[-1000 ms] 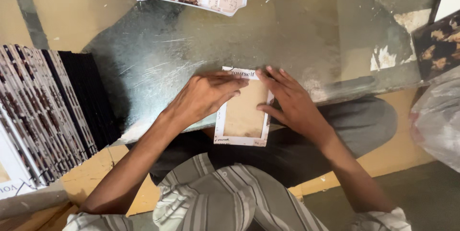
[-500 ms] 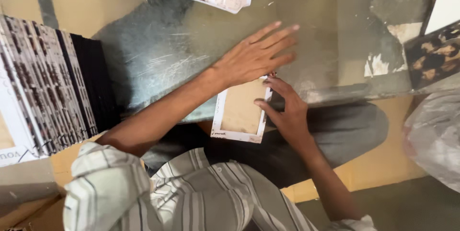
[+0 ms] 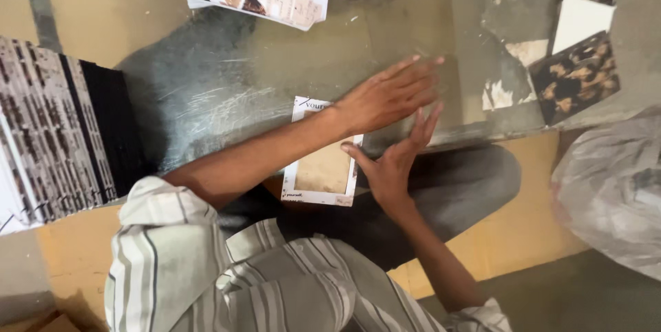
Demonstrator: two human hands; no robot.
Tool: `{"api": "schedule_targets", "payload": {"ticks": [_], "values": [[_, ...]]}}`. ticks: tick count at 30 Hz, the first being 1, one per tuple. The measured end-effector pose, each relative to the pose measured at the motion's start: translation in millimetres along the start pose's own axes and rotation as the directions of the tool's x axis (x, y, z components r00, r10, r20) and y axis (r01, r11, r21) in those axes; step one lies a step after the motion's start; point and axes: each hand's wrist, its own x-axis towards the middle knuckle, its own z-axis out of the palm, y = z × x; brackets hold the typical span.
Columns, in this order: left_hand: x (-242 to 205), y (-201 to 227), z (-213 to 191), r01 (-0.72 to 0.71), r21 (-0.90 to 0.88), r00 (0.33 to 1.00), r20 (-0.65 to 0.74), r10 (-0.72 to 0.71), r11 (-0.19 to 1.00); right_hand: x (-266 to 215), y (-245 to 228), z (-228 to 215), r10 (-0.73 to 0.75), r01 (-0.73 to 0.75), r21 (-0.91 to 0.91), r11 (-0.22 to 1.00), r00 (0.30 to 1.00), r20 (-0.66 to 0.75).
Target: The person sits on the floor and assembles small cards by placing a brown insert into a white frame. They pick up a frame, insert the piece, and place the finished card into a stack on the table. The person repeats this process for multiple cards.
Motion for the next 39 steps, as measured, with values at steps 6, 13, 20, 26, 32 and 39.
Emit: {"api": "schedule_targets", "payload": {"ticks": [6, 13, 20, 26, 32, 39], "values": [[-17, -8, -31, 0.447, -0.227, 0.885, -0.031, -0.465, 0.865, -18, -19, -3, 0.078, -0.071, -0.105, 0.992, 0.995, 0.069], [-71, 6, -90, 0.746, -0.139, 0.664, 0.221, -0.714, 0.651, -57, -45, 6, 0.189, -0.191, -0.036, 0.981, 0.981, -0.039], [-103, -3, -125, 0.694, -0.455, 0.720, 0.431, -0.544, 0.557, -68, -39, 19, 0.080, -0.097, -0.186, 0.978, 0.992, -0.098], [-125, 52, -168, 0.573, -0.500, 0.814, 0.256, -0.522, 0.649, -72, -50, 21, -0.007, -0.027, -0.158, 0.987, 0.976, -0.216], [-156, 80, -216, 0.578, -0.531, 0.729, -0.004, -0.684, 0.620, -68, -48, 28, -0.078, 0.038, -0.351, 0.935, 0.992, -0.102], [-191, 125, -167, 0.703, -0.528, 0.632, 0.158, -0.759, 0.476, -54, -11, 44, -0.075, 0.018, -0.280, 0.960, 0.978, -0.194]]}}
